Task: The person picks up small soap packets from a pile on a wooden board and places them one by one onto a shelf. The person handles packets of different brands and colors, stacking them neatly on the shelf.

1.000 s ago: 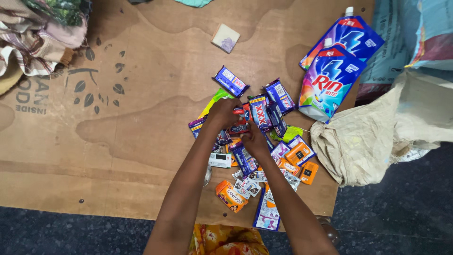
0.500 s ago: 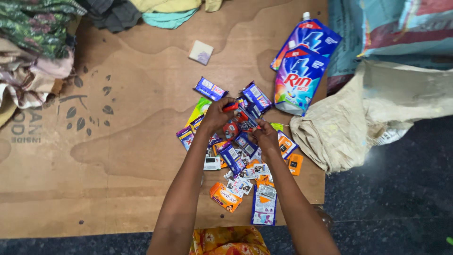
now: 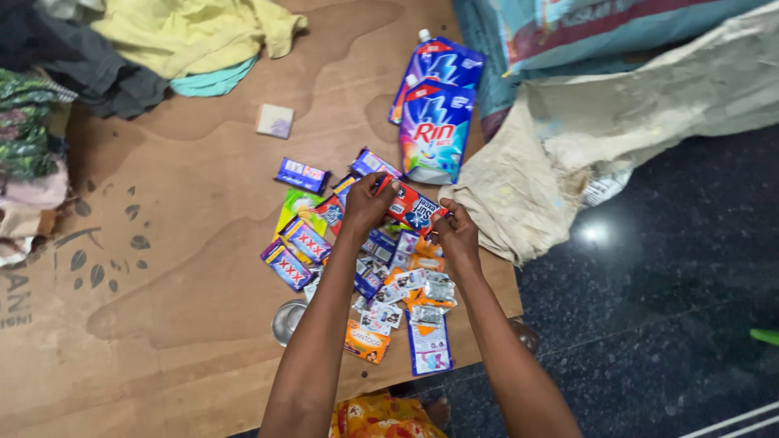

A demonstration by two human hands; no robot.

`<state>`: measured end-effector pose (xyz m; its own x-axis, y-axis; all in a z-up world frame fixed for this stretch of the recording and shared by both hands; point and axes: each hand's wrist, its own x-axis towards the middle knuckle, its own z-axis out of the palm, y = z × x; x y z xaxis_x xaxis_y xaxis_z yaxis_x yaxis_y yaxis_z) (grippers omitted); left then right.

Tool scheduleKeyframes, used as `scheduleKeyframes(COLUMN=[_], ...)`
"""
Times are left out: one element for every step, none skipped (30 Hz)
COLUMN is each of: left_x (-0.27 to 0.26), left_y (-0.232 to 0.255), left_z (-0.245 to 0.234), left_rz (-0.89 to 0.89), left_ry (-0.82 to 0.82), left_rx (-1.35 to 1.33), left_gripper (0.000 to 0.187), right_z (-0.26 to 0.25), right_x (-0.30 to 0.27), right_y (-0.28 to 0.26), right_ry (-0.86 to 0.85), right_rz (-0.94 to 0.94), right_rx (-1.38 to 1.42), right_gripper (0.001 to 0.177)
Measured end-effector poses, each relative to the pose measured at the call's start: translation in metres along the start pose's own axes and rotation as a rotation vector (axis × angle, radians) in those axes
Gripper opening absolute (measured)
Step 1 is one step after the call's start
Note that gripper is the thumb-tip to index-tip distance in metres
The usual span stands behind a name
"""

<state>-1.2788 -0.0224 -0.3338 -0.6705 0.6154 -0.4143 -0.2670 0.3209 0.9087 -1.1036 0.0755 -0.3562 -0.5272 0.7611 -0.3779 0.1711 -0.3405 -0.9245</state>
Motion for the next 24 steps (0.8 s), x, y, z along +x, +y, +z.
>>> scheduleKeyframes(left_x=[-0.003, -0.007, -0.011, -0.015, -0.019, -0.025, -0.033, -0.042, -0.052, -0.062, -0.073, -0.085, -0.096, -0.108, -0.120, -0.131, -0.140, -0.151, -0.163, -0.174, -0.185, -0.196, -0.206, -0.216], left_y=[0.003, 0.005, 0.007, 0.008, 0.010, 0.011, 0.013, 0.016, 0.019, 0.023, 0.027, 0.031, 0.034, 0.036, 0.038, 0.040, 0.042, 0.042, 0.041, 0.042, 0.042, 0.043, 0.044, 0.043], left_z=[0.009, 0.020, 0.032, 0.042, 0.053, 0.065, 0.076, 0.087, 0.099, 0.111, 0.124, 0.137, 0.149, 0.163, 0.176, 0.191, 0.206, 0.220, 0.233, 0.246, 0.259, 0.271, 0.283, 0.294], left_rz=[0.014, 0.026, 0.038, 0.071, 0.105, 0.138, 0.109, 0.082, 0.056, 0.046, 0.036, 0.027, 0.051, 0.072, 0.093, 0.079, 0.066, 0.051, 0.052, 0.058, 0.063, 0.066, 0.069, 0.070], left_ry=[0.002, 0.003, 0.004, 0.005, 0.005, 0.005, 0.000, -0.006, -0.011, -0.016, -0.021, -0.029, -0.063, -0.101, -0.140, -0.160, -0.180, -0.197, -0.214, -0.231, -0.248, -0.270, -0.292, -0.315], left_rx=[-0.020, -0.041, -0.061, -0.066, -0.071, -0.077, -0.061, -0.047, -0.032, -0.006, 0.021, 0.047, 0.028, 0.009, -0.010, -0.003, 0.005, 0.012, 0.007, 0.000, -0.006, -0.005, -0.004, -0.001], left_gripper=[0.037, 0.040, 0.043, 0.047, 0.051, 0.056, 0.058, 0.060, 0.062, 0.061, 0.059, 0.058, 0.056, 0.054, 0.053, 0.051, 0.050, 0.048, 0.047, 0.046, 0.044, 0.044, 0.043, 0.043], right_z=[-0.008, -0.018, -0.027, -0.036, -0.046, -0.057, -0.069, -0.082, -0.096, -0.109, -0.123, -0.137, -0.151, -0.166, -0.181, -0.196, -0.211, -0.224, -0.238, -0.253, -0.266, -0.278, -0.291, -0.303], right_x=[-0.004, -0.010, -0.016, -0.022, -0.029, -0.036, -0.044, -0.052, -0.062, -0.071, -0.080, -0.090, -0.099, -0.110, -0.121, -0.132, -0.142, -0.154, -0.168, -0.182, -0.195, -0.208, -0.222, -0.237], right_y=[-0.004, -0.007, -0.010, -0.014, -0.017, -0.021, -0.024, -0.027, -0.030, -0.032, -0.034, -0.035, -0.036, -0.036, -0.035, -0.035, -0.036, -0.036, -0.036, -0.039, -0.042, -0.045, -0.049, -0.051], right_ry=[0.018, 0.038, 0.058, 0.076, 0.094, 0.112, 0.120, 0.130, 0.140, 0.141, 0.142, 0.146, 0.135, 0.127, 0.120, 0.119, 0.117, 0.113, 0.095, 0.076, 0.057, 0.043, 0.028, 0.015], right_rz=[-0.034, -0.067, -0.099, -0.090, -0.081, -0.072, -0.073, -0.077, -0.081, -0.100, -0.119, -0.139, -0.167, -0.193, -0.219, -0.231, -0.243, -0.253, -0.266, -0.284, -0.302, -0.324, -0.346, -0.366], right_rx=[-0.005, -0.010, -0.016, 0.026, 0.068, 0.111, 0.103, 0.095, 0.087, 0.103, 0.119, 0.135, 0.152, 0.169, 0.185, 0.184, 0.183, 0.182, 0.191, 0.200, 0.208, 0.217, 0.225, 0.234], right_gripper=[0.043, 0.045, 0.046, 0.047, 0.048, 0.048, 0.048, 0.048, 0.048, 0.049, 0.050, 0.052, 0.054, 0.056, 0.058, 0.062, 0.065, 0.069, 0.075, 0.081, 0.088, 0.090, 0.093, 0.096])
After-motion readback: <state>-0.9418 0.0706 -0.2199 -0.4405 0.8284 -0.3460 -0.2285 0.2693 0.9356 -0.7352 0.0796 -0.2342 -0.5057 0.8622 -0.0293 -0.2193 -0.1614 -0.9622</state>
